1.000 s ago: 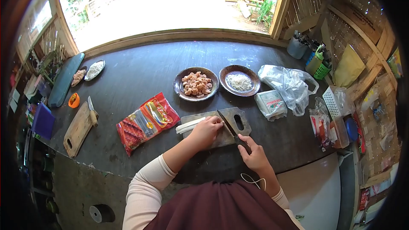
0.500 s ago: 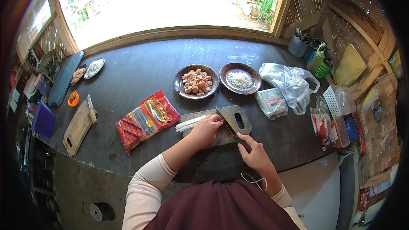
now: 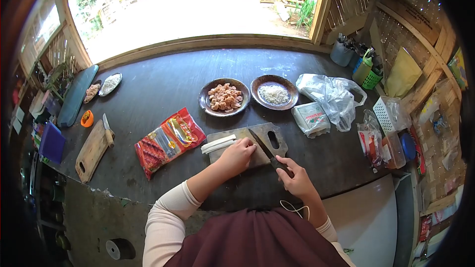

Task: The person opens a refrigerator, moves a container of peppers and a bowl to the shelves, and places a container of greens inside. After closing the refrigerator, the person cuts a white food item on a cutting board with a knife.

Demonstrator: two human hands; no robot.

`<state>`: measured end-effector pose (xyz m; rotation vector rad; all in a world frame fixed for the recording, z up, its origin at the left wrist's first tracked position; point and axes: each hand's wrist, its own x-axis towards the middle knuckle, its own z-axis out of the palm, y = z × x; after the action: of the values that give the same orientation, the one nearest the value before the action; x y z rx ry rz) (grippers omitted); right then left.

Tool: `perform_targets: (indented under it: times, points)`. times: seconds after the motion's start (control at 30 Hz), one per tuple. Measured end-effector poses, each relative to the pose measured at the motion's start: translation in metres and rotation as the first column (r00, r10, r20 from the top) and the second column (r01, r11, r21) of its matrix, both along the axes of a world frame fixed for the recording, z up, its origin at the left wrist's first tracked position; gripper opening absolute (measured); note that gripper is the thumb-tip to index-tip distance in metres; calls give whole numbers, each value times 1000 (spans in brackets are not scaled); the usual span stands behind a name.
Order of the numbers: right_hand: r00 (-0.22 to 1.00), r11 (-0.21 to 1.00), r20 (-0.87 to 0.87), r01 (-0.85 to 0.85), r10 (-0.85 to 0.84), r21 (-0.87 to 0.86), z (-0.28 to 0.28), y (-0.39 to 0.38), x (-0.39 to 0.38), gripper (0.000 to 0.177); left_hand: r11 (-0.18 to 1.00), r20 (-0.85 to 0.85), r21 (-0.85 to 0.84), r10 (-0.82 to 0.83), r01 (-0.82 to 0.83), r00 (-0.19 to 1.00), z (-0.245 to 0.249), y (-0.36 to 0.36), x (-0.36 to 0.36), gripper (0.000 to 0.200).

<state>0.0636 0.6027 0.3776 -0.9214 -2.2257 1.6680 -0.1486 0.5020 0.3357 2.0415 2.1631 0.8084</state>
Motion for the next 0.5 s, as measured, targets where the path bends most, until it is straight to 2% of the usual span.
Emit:
perform_targets:
  times: [0.1,0.17,0.2,0.27,0.43,0.5]
  points:
    - [1000,999,-15,17,-16,33,-7,-4,13,37,999,-2,-49,-3,2,1000,8,-9,14,35]
    - [985,991,-173,14,9,136,-12,-6,19,38,997,27,-71,-6,7,1000,7,-12,21,36]
    - [985,991,-170,18,6,134,-9,-7,21,38,999,20,-49,-2,3,1000,5,-15,23,36]
    - [1000,994,-3,-2,3,106,3,-13,25,39,1000,18,-30,-1,2,1000,0,-19,23,37]
    - [997,989,-22,-66,69,132,3,-14,25,40,987,142,155,-72,49,987,-5,-16,18,38]
    - [997,989,-12,-71,73,133,3,-15,25,40,986,155,158,-78,53,985,-7,-14,17,37]
